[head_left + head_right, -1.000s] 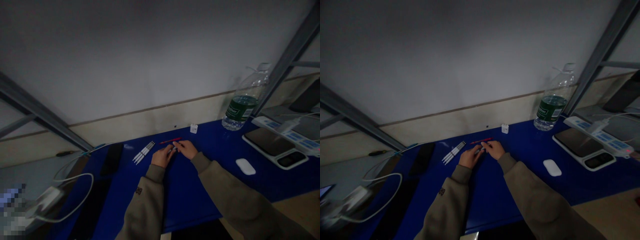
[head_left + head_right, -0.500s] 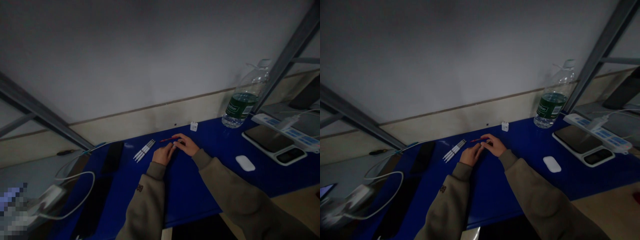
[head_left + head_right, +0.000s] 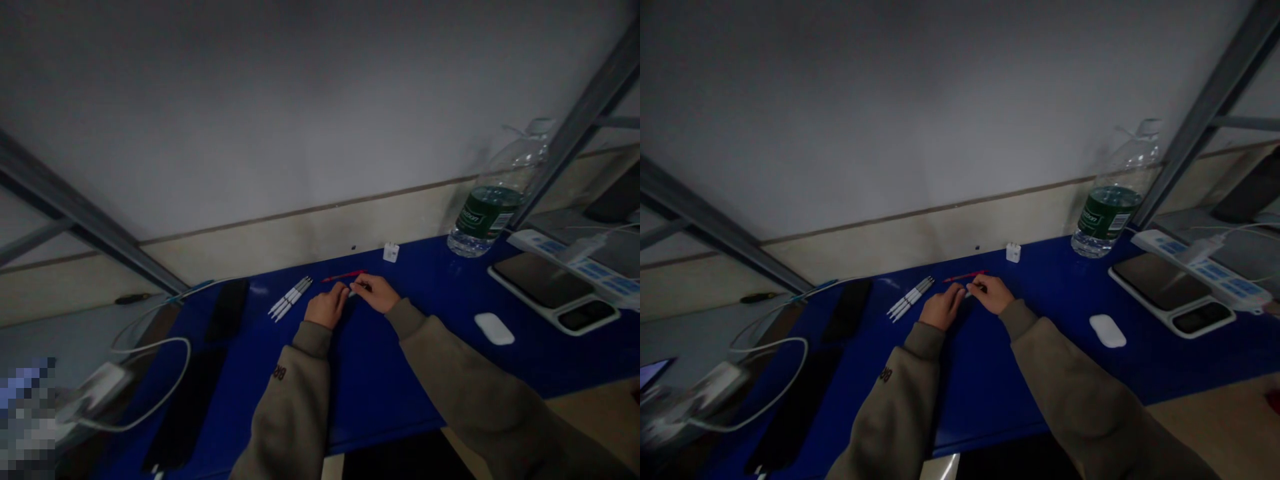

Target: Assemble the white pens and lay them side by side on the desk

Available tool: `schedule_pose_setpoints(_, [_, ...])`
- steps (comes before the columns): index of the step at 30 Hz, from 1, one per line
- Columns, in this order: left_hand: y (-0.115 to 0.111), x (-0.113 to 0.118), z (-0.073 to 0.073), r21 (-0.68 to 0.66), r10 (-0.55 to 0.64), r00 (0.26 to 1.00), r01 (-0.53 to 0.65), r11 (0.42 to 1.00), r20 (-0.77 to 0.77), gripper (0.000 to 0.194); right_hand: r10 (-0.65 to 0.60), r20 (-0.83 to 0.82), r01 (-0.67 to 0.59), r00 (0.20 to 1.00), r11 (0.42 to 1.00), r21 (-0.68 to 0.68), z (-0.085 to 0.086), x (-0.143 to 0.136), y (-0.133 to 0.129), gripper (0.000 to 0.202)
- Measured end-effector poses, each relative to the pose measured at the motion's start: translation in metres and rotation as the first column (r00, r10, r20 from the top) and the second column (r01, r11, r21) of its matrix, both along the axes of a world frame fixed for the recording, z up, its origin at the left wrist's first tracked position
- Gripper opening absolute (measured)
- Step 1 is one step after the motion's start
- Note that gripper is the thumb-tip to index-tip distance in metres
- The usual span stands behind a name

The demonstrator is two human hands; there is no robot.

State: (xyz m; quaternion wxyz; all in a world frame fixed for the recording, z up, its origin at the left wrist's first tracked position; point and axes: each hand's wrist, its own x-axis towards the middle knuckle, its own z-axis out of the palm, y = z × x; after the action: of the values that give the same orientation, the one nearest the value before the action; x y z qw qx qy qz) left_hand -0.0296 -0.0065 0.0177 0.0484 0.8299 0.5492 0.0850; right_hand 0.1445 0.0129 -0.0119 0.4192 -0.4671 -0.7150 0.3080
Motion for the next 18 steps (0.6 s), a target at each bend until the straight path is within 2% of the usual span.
schedule_pose_setpoints(4, [-0.0029,0.0022,0.0012,0.009,-0.099,0.995,0.099,0.995,0.018,0.046,-0.051,0.093,0.060,0.994,0.993,-0.101,0.0030,0.0000,-0.0015,0.057])
schedule_pose_setpoints(6, [-0.0026,0.0027,0.0003,0.013,-0.099,0.995,0.099,0.995,0.012,0.043,-0.076,0.074,0.084,0.994,0.990,-0.117,0.0056,0.0000,-0.0024,0.058])
schedule_pose_setpoints(11, [0.0016,0.0011,-0.0010,0.023,0.036,0.999,-0.036,0.999,0.004,0.046,-0.015,-0.021,0.014,1.000,1.000,-0.007,0.0085,-0.0013,-0.0029,0.036])
schedule_pose_setpoints(13, [0.0013,0.0012,0.0000,0.013,-0.002,0.999,0.002,1.000,0.039,0.043,-0.050,0.038,0.049,0.998,0.998,0.030,0.0065,-0.0016,-0.0020,0.035])
schedule_pose_setpoints(16, [-0.0014,0.0040,0.0005,-0.004,-0.119,0.989,0.120,0.993,0.083,0.041,-0.145,0.184,0.134,0.972,0.989,0.070,0.0017,-0.0011,0.0002,0.042])
schedule_pose_setpoints(18, [-0.0032,0.0071,-0.0005,-0.006,-0.139,0.987,0.140,0.990,0.077,0.039,-0.193,0.254,0.177,0.948,0.981,0.084,-0.0008,-0.0005,0.0017,0.045])
